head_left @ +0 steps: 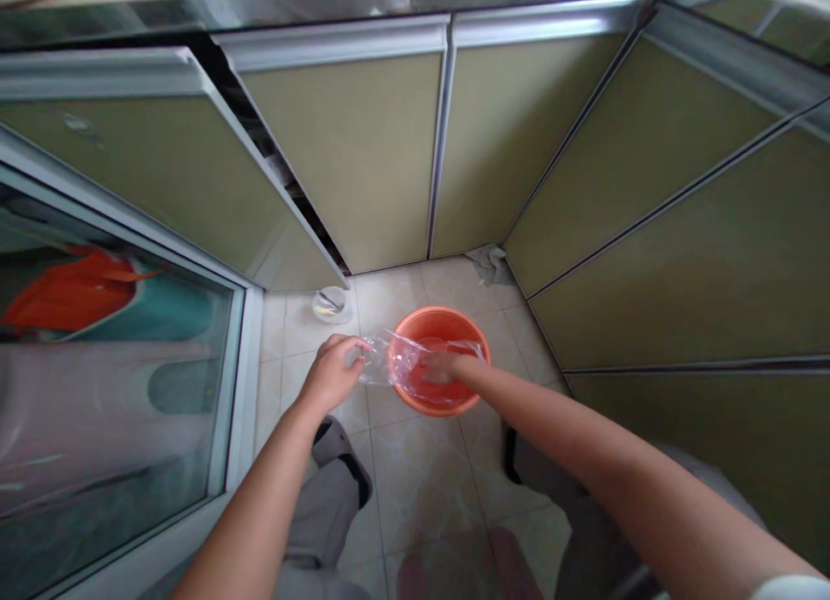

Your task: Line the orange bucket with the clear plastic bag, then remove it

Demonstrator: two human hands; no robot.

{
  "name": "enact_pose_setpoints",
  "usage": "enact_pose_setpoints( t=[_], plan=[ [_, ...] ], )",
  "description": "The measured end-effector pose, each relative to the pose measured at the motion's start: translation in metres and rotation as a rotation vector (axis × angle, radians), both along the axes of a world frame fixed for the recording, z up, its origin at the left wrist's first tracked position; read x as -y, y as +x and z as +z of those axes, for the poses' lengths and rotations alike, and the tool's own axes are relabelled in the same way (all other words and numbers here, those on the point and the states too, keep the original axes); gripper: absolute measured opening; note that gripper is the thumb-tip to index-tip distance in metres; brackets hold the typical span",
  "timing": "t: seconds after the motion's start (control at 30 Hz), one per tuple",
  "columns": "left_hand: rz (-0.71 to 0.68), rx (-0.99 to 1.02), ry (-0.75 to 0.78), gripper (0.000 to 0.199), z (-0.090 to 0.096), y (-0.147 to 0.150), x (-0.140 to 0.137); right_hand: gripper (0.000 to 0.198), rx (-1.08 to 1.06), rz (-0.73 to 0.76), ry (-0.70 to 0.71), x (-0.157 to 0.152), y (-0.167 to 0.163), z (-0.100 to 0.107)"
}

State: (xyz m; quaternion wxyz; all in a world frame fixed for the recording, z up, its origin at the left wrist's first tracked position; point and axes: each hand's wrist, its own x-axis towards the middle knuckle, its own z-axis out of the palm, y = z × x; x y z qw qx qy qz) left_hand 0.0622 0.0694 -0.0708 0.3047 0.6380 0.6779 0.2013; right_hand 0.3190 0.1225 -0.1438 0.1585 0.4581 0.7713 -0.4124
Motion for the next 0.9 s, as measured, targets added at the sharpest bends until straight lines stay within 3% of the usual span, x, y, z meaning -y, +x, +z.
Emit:
enact_pose_setpoints(
  t=[0.1, 0.17, 0.23, 0.33, 0.4, 0.47, 0.53, 0.7, 0.8, 0.9],
  plan=[
    [-0.009, -0.357, 0.138, 0.029, 0.011, 0.012, 0.011, 0.028, 0.062, 0.036, 0.047, -0.002, 0.025, 0.03],
    [-0.026, -0.488, 0.227, 0.03, 0.017, 0.024, 0.019, 0.031, 0.123, 0.001, 0.159, 0.005, 0.05, 0.047],
    [-0.081, -0.528, 0.281, 0.03, 0.019, 0.037, 0.028, 0.035, 0.186, -0.106, 0.324, 0.014, 0.074, 0.057],
    [-0.174, -0.536, 0.228, 0.03, 0.01, 0.053, 0.038, 0.064, 0.281, -0.353, 0.458, 0.026, 0.099, 0.054],
    [-0.209, -0.546, 0.134, 0.032, -0.003, 0.059, 0.041, 0.066, 0.317, -0.486, 0.336, 0.028, 0.109, 0.044],
    [-0.221, -0.553, 0.047, 0.034, -0.016, 0.06, 0.041, 0.036, 0.247, -0.593, 0.144, 0.026, 0.116, 0.034],
    [-0.209, -0.542, -0.011, 0.036, -0.027, 0.057, 0.038, 0.018, 0.054, -0.733, -0.007, 0.021, 0.123, 0.03],
    [-0.135, -0.447, -0.076, 0.045, -0.047, 0.048, 0.013, 0.014, -0.416, -1.202, -0.27, -0.006, 0.14, 0.041],
    [-0.086, -0.406, -0.119, 0.048, -0.057, 0.046, -0.008, 0.015, -0.497, -1.332, -0.302, -0.028, 0.151, 0.047],
    [-0.062, -0.389, -0.205, 0.047, -0.061, 0.049, -0.026, 0.015, -0.401, -1.368, -0.195, -0.044, 0.158, 0.042]
  ],
)
